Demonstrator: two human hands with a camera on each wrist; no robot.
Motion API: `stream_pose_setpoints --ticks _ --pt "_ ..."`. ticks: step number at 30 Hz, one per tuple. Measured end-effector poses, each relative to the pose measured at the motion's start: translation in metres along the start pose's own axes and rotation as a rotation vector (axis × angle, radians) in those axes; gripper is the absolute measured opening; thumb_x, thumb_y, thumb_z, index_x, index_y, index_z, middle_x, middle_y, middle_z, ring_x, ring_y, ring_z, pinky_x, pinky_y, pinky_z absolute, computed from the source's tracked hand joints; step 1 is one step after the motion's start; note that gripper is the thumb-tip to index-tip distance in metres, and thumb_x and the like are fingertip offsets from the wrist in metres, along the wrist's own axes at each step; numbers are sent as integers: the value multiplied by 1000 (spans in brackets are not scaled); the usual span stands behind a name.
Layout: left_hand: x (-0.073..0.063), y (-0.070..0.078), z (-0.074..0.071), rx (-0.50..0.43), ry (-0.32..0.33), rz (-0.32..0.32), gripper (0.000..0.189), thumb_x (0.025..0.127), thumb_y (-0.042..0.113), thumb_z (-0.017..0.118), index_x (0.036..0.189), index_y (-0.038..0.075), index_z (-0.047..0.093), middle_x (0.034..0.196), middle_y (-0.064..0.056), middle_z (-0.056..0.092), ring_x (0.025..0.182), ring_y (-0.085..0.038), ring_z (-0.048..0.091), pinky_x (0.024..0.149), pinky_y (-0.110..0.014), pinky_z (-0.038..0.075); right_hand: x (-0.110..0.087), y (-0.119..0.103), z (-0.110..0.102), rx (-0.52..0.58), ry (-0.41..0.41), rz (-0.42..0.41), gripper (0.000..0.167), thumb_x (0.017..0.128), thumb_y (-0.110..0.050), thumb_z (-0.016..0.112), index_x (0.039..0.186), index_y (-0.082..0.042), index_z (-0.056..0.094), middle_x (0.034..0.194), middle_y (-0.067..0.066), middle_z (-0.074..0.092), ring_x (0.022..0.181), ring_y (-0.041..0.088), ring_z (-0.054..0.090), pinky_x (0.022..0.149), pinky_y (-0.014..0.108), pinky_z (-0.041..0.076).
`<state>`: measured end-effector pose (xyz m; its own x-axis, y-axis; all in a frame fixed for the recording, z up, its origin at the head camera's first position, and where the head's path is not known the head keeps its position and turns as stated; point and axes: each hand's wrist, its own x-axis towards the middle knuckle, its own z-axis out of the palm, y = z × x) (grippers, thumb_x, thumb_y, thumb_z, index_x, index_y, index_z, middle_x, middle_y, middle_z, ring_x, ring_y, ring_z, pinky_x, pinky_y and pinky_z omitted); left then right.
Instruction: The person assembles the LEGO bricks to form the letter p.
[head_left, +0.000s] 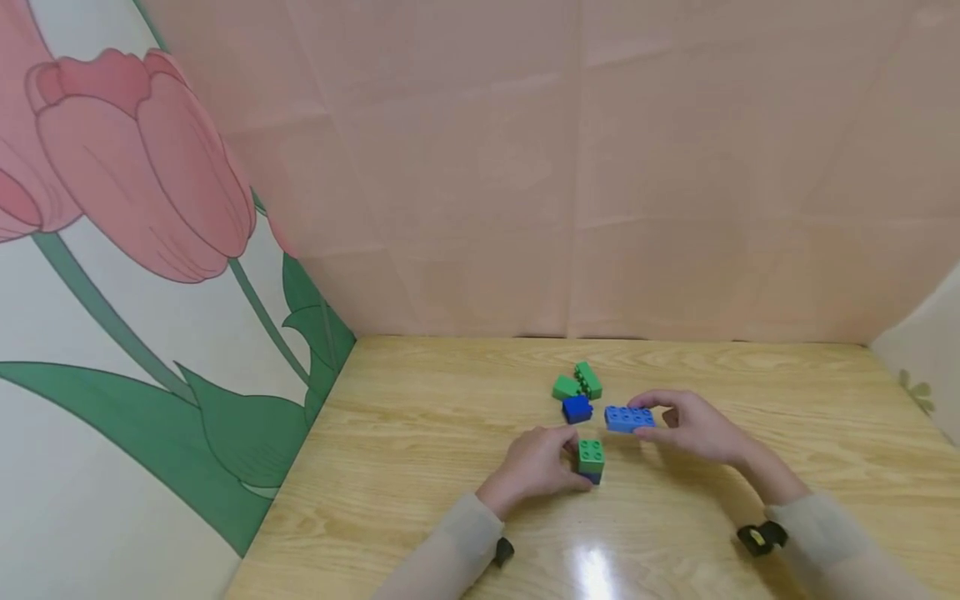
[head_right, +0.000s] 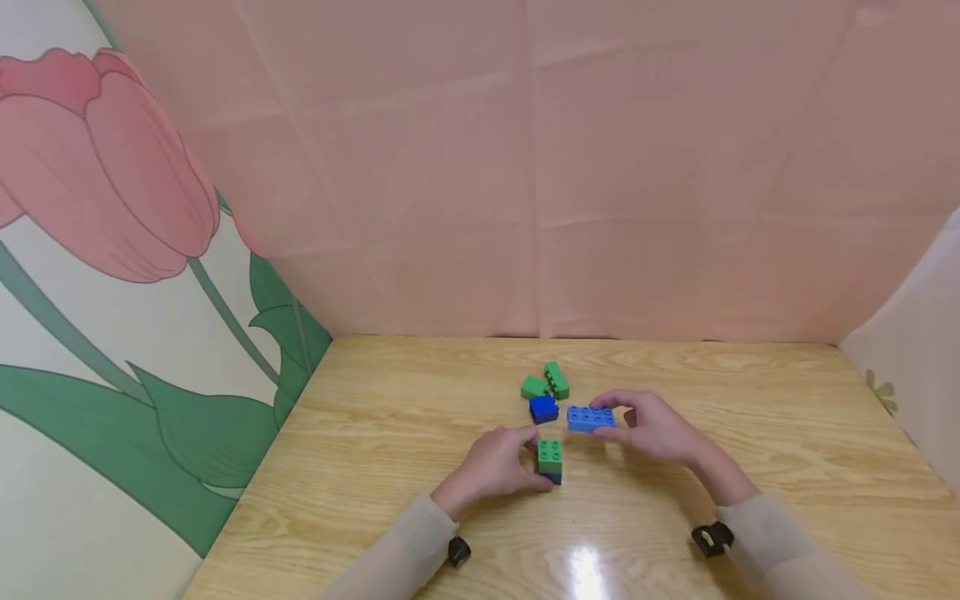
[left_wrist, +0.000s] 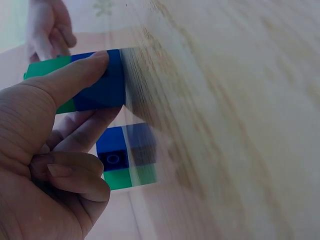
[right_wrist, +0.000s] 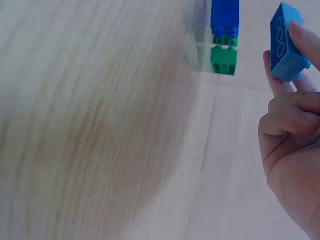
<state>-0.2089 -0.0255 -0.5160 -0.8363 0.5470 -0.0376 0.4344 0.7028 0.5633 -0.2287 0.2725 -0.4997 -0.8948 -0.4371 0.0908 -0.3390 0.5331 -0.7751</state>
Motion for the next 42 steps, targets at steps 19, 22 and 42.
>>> stream_pose_setpoints --ticks 19,22,42 --pt "3 -3 4 -3 6 12 38 77 43 93 94 29 62 94 23 65 81 3 57 71 -21 47 -16 -39 17 -4 59 -155 38 90 -22 83 126 -19 71 68 -6 48 53 1 36 44 24 37" --pt "3 -3 3 -9 5 14 38 78 43 93 94 29 62 94 23 65 81 3 57 71 -21 47 -17 -45 20 -5 67 -175 37 90 -22 83 125 -19 72 70 -9 50 53 1 36 44 24 37" --pt "3 -1 3 -6 9 0 40 78 43 93 106 31 68 98 25 66 89 3 60 80 -23 48 -19 -43 38 -23 79 -264 37 89 -22 84 123 -21 72 84 -12 59 57 3 39 47 23 38"
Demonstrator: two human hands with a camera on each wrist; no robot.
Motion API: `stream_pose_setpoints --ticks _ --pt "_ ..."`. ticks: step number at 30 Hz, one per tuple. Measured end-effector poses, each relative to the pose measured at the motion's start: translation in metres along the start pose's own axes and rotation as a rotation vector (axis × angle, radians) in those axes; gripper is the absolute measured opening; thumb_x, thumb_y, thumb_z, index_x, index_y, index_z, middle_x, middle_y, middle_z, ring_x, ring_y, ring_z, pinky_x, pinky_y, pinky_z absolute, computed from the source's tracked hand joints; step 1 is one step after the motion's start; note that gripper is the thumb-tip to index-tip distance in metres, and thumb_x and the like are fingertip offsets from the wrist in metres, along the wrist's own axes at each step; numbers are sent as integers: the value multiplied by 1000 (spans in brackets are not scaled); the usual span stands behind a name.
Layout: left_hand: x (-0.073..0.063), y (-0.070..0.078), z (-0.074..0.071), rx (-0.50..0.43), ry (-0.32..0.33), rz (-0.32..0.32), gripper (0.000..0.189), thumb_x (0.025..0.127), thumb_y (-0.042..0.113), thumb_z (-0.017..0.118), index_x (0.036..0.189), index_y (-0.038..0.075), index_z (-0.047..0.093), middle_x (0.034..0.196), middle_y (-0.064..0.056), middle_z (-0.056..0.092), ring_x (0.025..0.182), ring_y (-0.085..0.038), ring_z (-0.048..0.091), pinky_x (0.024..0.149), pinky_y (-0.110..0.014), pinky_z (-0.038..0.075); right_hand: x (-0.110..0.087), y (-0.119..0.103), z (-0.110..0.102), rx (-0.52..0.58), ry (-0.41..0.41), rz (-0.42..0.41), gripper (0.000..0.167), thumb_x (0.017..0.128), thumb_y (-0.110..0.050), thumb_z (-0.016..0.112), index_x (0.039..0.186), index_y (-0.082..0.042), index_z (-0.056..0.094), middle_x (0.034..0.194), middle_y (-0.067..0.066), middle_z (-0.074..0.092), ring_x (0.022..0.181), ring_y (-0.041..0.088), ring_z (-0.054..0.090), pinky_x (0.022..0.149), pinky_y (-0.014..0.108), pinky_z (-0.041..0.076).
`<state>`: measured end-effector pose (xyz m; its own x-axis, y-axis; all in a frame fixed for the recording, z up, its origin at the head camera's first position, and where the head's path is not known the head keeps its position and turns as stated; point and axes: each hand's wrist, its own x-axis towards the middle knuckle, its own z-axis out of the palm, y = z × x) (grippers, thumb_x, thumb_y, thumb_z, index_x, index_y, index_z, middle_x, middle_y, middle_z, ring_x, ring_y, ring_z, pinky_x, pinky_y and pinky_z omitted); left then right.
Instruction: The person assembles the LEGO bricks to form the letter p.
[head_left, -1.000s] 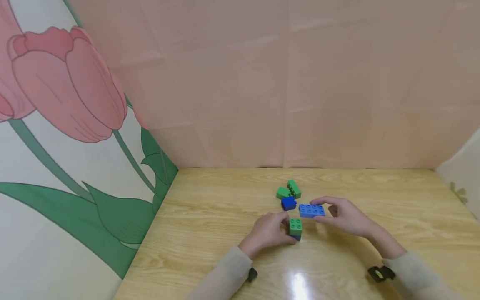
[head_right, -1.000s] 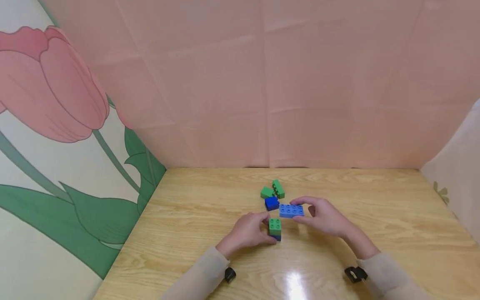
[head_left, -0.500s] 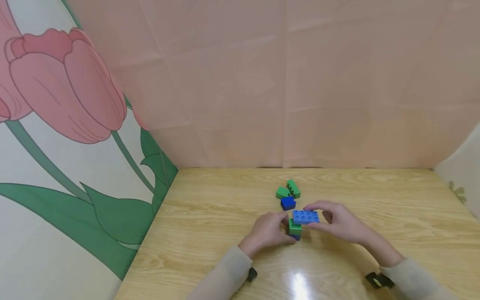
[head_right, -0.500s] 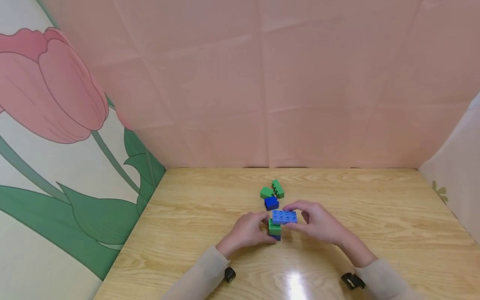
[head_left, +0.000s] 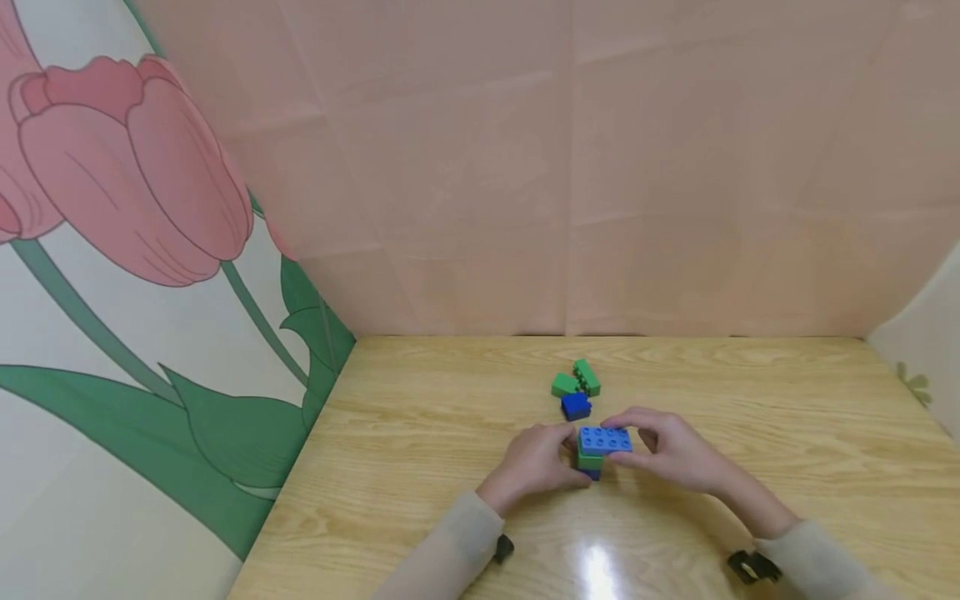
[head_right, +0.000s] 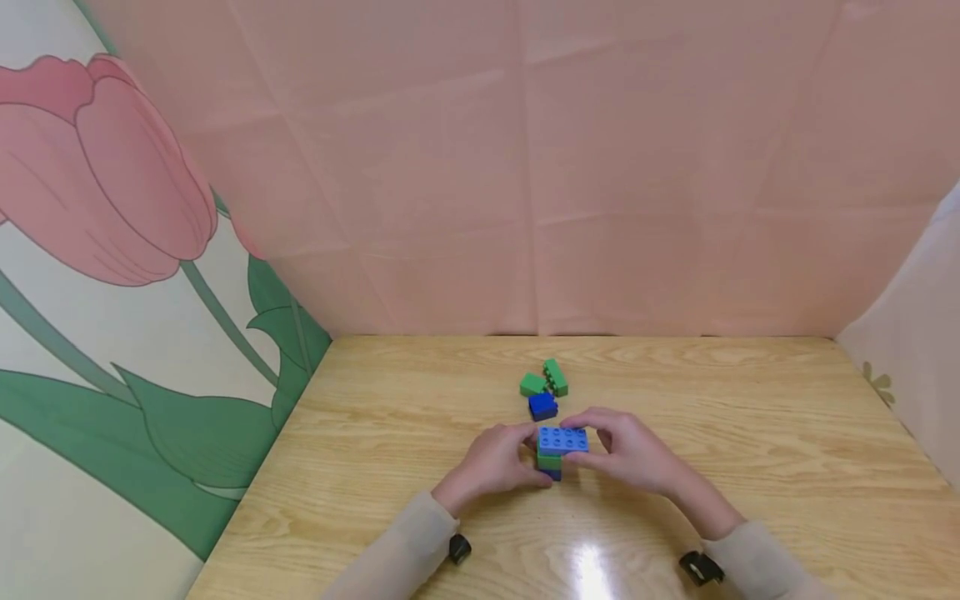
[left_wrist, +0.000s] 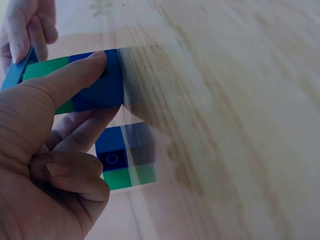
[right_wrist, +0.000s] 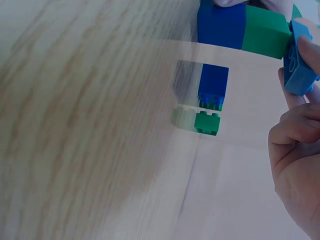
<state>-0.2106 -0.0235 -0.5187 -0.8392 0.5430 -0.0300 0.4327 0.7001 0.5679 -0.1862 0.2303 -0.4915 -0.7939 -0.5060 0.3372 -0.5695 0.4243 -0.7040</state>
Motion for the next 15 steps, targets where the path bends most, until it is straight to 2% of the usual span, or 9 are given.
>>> stream_pose_setpoints --ticks 4,15 --pt "0 0 0 0 -5 -5 40 78 43 93 107 30 68 99 24 67 90 3 60 81 -23 48 0 0 2 -13 -2 2 36 88 -22 85 123 -22 73 91 -13 64 59 3 40 48 23 40" --pt "0 -2 -1 -7 -12 -1 40 79 43 92 108 30 69 100 24 67 92 3 61 83 -24 49 1 -2 3 -81 16 -27 36 88 -20 85 122 -18 74 88 -12 63 61 1 40 49 21 39"
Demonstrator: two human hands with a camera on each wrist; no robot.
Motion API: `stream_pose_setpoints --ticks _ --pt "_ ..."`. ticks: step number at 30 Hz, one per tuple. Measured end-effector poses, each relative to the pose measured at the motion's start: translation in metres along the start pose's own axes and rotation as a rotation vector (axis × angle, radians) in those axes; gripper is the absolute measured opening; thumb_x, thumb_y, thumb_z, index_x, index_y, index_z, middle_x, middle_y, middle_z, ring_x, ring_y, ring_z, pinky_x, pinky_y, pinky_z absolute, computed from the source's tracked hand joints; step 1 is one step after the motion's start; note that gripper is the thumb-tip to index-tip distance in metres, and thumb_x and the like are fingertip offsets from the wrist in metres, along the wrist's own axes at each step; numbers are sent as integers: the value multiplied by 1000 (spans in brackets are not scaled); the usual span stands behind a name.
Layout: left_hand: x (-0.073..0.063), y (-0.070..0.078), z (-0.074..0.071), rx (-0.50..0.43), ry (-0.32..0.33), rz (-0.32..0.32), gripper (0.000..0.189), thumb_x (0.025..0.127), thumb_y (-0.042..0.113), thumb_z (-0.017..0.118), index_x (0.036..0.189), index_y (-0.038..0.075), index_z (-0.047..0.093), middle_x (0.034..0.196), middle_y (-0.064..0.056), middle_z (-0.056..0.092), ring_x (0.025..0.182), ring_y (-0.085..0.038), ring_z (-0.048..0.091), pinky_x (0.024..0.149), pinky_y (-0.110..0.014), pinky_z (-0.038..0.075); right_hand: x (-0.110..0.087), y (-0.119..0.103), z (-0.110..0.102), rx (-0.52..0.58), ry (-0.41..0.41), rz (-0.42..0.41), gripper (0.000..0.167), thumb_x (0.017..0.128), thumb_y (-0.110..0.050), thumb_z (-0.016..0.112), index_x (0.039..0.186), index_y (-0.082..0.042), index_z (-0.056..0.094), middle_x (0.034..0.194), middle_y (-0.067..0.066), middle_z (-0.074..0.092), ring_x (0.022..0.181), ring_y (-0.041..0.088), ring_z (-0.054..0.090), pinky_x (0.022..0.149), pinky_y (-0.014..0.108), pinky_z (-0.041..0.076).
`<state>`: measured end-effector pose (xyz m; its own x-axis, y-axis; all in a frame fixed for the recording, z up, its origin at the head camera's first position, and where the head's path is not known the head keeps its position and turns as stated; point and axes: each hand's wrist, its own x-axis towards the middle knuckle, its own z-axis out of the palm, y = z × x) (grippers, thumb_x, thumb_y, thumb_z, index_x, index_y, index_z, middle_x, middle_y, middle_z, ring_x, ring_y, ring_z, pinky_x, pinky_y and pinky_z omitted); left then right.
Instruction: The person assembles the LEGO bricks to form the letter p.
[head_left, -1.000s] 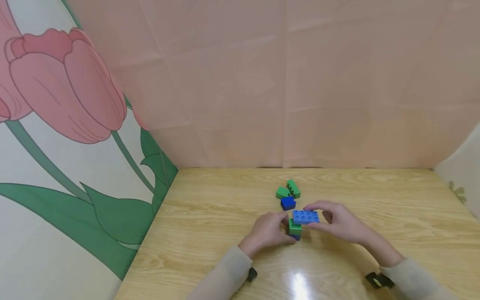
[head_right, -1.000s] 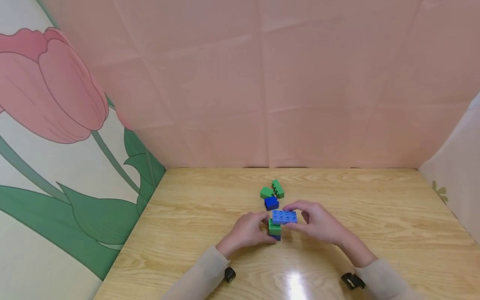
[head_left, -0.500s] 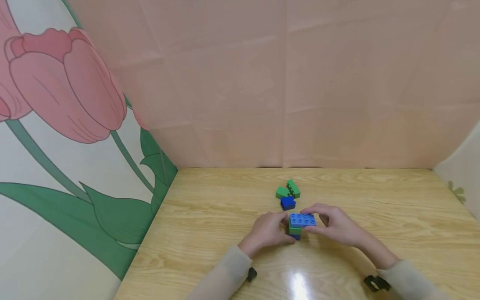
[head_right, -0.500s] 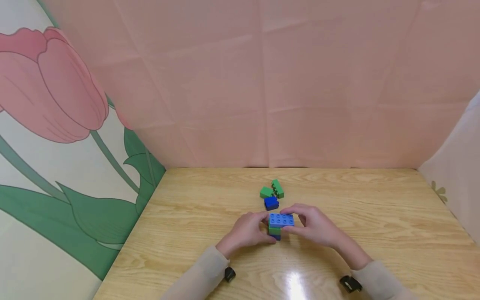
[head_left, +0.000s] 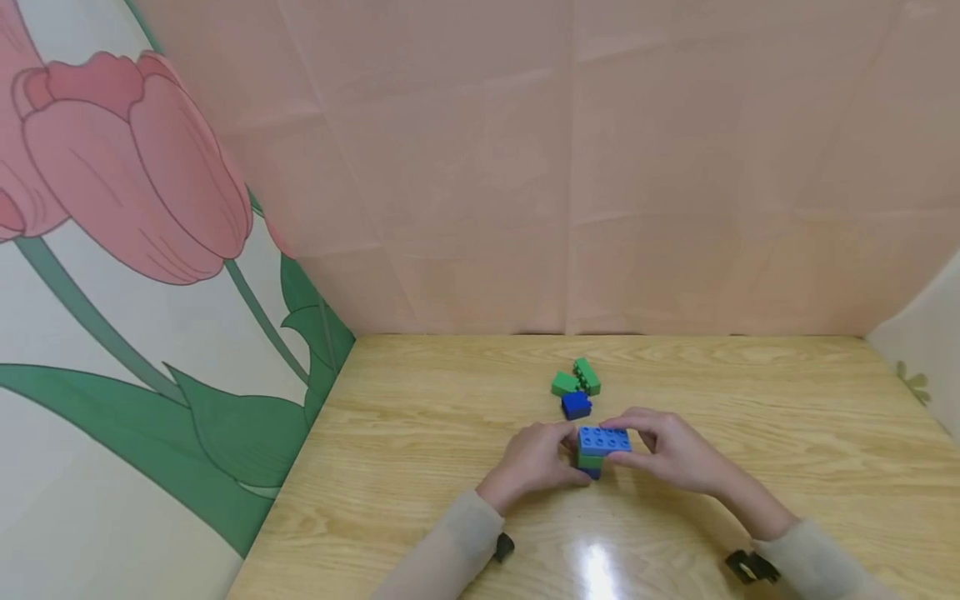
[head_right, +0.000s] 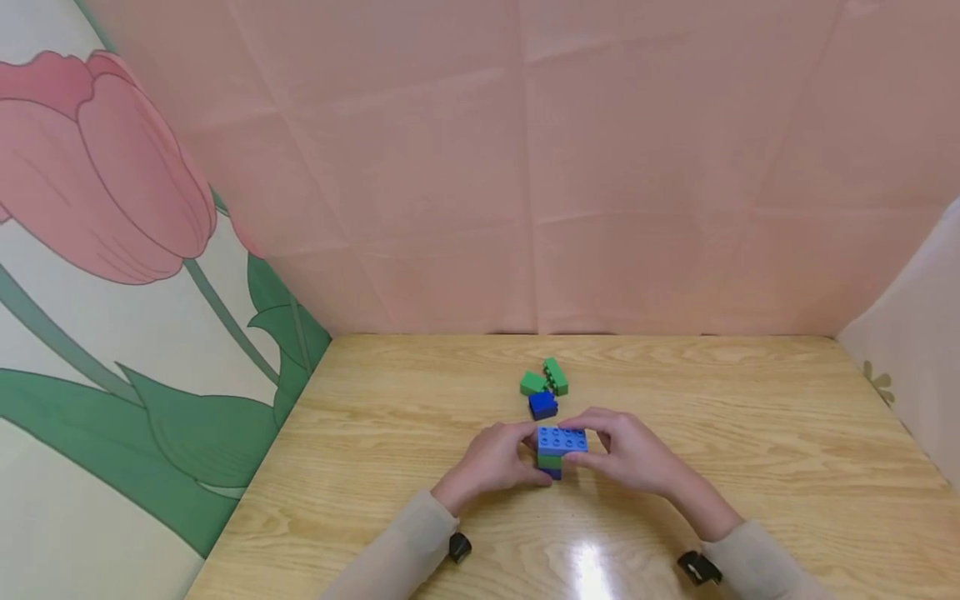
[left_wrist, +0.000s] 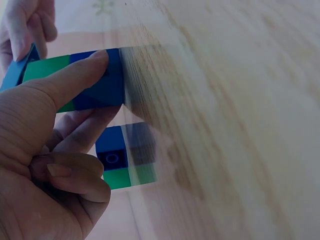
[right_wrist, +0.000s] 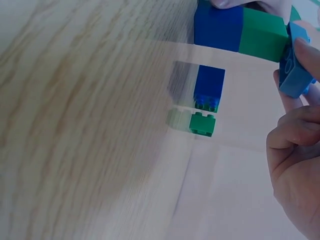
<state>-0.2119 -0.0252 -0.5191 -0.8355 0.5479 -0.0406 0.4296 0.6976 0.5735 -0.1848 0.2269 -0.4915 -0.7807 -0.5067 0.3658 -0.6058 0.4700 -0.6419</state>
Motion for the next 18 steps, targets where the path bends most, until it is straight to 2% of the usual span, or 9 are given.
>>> stream_pose_setpoints --ticks 11,18 --pt "0 -1 1 4 -3 1 40 78 45 92 108 29 69 101 23 68 93 3 61 83 -24 49 0 -7 0 -59 21 -31 40 83 -14 89 121 -17 75 98 -15 67 61 -1 38 49 20 39" --pt "1 -1 0 10 4 8 42 78 45 92 109 30 68 101 24 68 92 2 61 83 -24 49 2 -14 1 -146 48 -64 40 83 -16 89 120 -16 76 102 -12 70 60 -2 40 49 20 40"
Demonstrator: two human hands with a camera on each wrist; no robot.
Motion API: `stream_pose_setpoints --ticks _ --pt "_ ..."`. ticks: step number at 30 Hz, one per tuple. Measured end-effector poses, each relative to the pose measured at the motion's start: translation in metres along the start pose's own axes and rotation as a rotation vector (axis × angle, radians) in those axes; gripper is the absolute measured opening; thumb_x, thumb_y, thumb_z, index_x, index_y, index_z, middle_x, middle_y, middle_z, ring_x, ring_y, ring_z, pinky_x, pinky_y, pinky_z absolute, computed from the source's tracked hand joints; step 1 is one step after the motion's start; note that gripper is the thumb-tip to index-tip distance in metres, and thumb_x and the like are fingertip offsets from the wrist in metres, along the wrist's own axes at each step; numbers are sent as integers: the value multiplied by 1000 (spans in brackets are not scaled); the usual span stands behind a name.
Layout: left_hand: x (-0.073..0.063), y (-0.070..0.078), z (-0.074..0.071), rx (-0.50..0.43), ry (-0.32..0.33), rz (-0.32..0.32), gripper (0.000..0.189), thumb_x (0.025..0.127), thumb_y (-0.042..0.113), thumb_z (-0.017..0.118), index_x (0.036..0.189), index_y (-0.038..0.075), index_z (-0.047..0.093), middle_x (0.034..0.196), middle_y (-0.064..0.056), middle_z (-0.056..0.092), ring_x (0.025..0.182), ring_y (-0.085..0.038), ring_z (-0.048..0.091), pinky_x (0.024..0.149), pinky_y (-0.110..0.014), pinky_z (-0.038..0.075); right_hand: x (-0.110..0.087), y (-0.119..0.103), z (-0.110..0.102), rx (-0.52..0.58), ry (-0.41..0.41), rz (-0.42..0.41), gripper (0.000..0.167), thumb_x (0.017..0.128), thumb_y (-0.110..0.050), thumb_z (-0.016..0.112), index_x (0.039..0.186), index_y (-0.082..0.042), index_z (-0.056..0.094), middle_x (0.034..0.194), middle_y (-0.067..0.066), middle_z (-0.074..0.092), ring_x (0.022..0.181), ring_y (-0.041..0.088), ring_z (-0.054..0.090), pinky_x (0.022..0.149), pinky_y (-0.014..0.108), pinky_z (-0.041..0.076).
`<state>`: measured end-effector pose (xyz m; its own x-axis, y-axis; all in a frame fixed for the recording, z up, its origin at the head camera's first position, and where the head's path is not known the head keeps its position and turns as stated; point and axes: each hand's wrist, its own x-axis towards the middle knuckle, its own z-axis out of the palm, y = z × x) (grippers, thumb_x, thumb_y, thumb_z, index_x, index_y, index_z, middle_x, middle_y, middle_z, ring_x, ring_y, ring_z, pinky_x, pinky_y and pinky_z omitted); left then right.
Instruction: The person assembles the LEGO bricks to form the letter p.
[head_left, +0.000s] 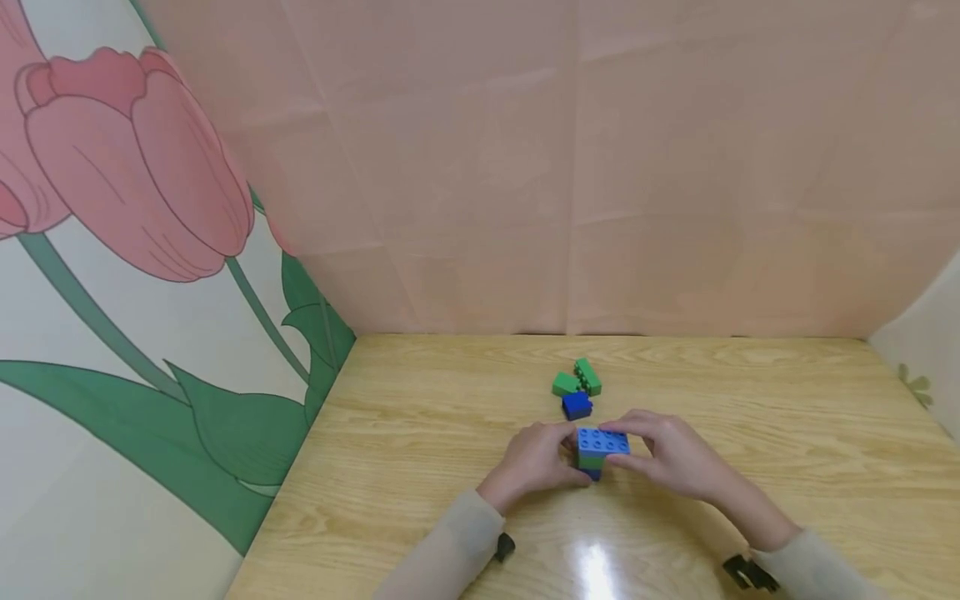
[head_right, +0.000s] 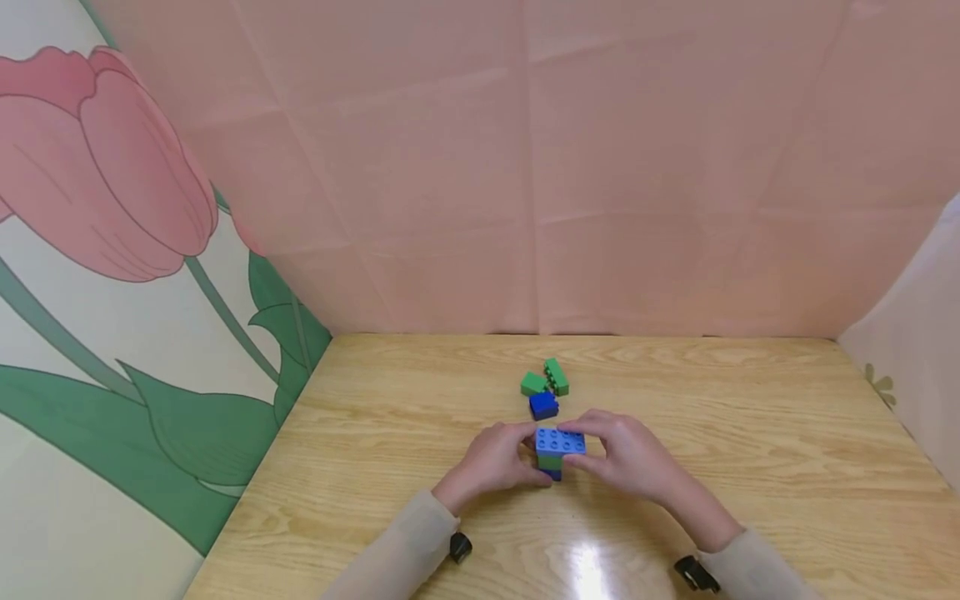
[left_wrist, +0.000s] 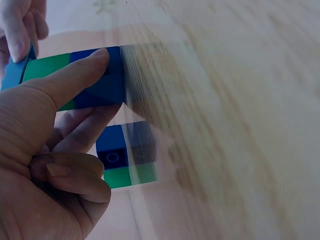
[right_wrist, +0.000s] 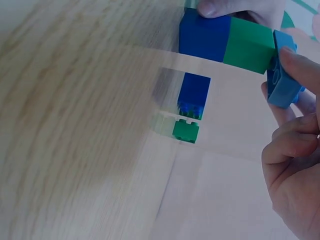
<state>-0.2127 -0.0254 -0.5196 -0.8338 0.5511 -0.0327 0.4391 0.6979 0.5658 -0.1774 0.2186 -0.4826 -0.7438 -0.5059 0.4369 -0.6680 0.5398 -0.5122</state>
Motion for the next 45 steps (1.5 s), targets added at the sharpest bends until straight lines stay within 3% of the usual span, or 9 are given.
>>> stream_pose_setpoints --ticks 13,22,31,45 --pt "1 3 -1 -1 -10 -3 41 78 44 92 110 31 69 100 25 67 94 3 61 86 -26 49 -2 1 -2 2 1 10 39 83 -16 89 120 -16 76 103 -12 71 61 -1 41 51 20 41" --pt "2 3 -2 -1 -5 -2 41 79 45 91 109 31 69 101 25 68 94 2 61 86 -26 49 0 -1 -3 -60 9 -32 41 82 -15 90 120 -15 77 103 -9 72 59 -5 40 49 19 39" --pt "1 2 -2 -2 -8 -8 40 79 45 91 109 30 69 102 24 69 95 3 61 87 -26 49 -1 -1 -2 -46 -12 12 39 83 -17 89 121 -15 77 104 -9 72 60 -4 42 50 20 40" --pt "1 4 -2 5 -11 -8 40 79 43 92 107 29 68 101 22 69 92 2 62 83 -24 49 4 -4 -4 -104 -55 -6 41 82 -19 90 119 -7 77 101 -2 72 70 -4 54 56 21 49"
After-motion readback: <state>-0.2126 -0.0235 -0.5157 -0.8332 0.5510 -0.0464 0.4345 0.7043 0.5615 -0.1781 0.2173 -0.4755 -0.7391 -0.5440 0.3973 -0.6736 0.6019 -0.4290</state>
